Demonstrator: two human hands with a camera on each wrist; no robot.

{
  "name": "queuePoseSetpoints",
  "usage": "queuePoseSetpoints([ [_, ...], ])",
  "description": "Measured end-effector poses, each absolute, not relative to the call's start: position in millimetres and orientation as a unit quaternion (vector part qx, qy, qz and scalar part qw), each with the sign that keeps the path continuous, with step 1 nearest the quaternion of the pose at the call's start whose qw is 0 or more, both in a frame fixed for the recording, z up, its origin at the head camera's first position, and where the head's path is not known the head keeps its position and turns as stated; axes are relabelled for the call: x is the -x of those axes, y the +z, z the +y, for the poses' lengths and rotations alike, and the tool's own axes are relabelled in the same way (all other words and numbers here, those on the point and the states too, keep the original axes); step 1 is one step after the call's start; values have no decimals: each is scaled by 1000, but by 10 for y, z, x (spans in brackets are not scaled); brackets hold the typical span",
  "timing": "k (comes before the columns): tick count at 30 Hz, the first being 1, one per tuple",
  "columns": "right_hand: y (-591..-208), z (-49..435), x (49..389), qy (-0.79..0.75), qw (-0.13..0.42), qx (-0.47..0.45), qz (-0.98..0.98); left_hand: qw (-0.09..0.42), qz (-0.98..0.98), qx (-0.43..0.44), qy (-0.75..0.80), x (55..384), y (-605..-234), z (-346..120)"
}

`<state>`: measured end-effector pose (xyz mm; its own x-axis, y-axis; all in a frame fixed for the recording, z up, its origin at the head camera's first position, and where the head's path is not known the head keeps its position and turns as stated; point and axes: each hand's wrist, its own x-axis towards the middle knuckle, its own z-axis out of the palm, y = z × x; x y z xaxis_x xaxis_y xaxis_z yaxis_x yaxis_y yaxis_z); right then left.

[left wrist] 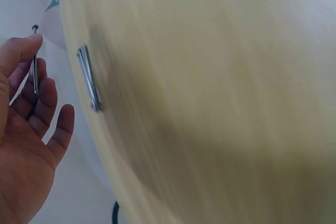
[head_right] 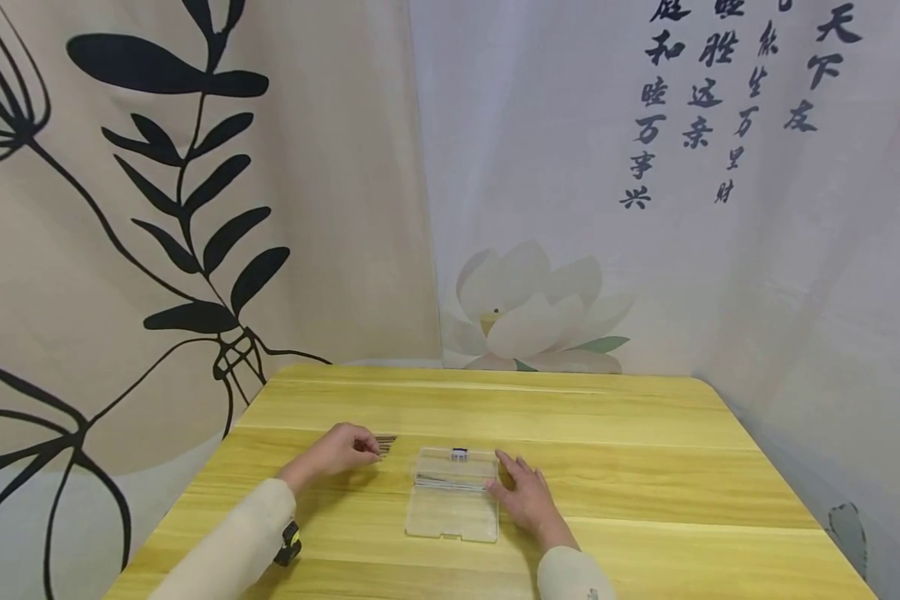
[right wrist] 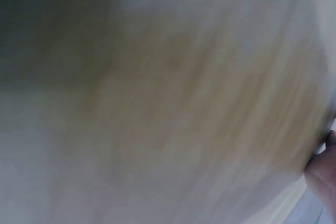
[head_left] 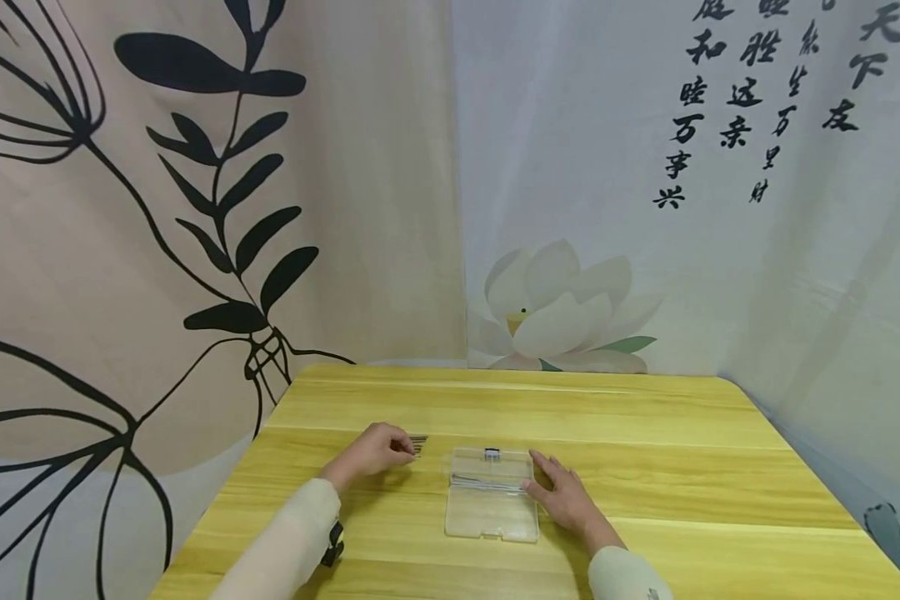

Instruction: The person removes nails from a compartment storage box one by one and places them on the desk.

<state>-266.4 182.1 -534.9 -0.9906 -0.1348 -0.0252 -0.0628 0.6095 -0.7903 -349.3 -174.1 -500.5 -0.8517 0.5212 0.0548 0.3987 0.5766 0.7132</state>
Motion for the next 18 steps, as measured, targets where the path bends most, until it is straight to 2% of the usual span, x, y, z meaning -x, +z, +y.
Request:
queuePoseSetpoints([
  [9, -5331, 1809, 2678, -440, 39, 54, 895, 85, 887, -235, 387, 3491, -5113, -1960],
  [18, -5344, 1809, 2667, -440, 44, 50, 896, 78, 895, -239, 368, 3514, -5185, -1967],
])
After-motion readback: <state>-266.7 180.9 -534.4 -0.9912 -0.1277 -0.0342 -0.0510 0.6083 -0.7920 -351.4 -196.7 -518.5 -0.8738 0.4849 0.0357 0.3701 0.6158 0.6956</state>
